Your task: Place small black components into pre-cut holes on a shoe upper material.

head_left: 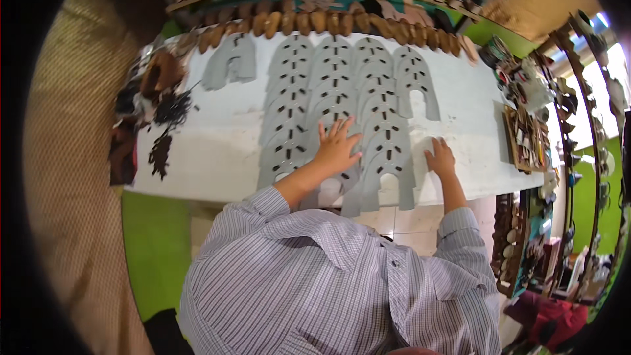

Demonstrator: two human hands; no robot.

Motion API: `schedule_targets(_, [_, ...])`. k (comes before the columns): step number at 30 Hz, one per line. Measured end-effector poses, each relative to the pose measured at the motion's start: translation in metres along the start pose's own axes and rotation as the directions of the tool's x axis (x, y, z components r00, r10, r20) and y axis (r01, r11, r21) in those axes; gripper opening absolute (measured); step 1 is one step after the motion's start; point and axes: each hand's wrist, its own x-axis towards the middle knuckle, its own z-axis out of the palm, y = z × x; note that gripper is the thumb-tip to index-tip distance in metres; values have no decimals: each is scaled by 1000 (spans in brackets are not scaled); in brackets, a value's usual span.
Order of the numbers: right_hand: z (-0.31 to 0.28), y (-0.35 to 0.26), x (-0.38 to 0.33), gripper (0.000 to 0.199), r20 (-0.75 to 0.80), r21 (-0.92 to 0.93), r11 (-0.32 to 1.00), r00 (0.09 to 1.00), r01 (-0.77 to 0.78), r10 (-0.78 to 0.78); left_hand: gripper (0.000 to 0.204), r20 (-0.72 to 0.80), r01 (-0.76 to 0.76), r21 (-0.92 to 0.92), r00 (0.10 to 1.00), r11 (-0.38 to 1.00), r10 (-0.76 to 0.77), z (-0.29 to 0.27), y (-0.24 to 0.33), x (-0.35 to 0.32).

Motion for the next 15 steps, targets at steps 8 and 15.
schedule_targets(8, [1, -54, -14, 35, -148, 272, 960, 989, 72, -32, 43, -172, 489, -100, 849, 867, -499, -50, -52, -126])
schedule_targets(15, [7, -168, -7, 30, -234, 370, 870, 939, 327, -254, 39, -241, 599, -54, 768, 799, -593, -83, -122, -170])
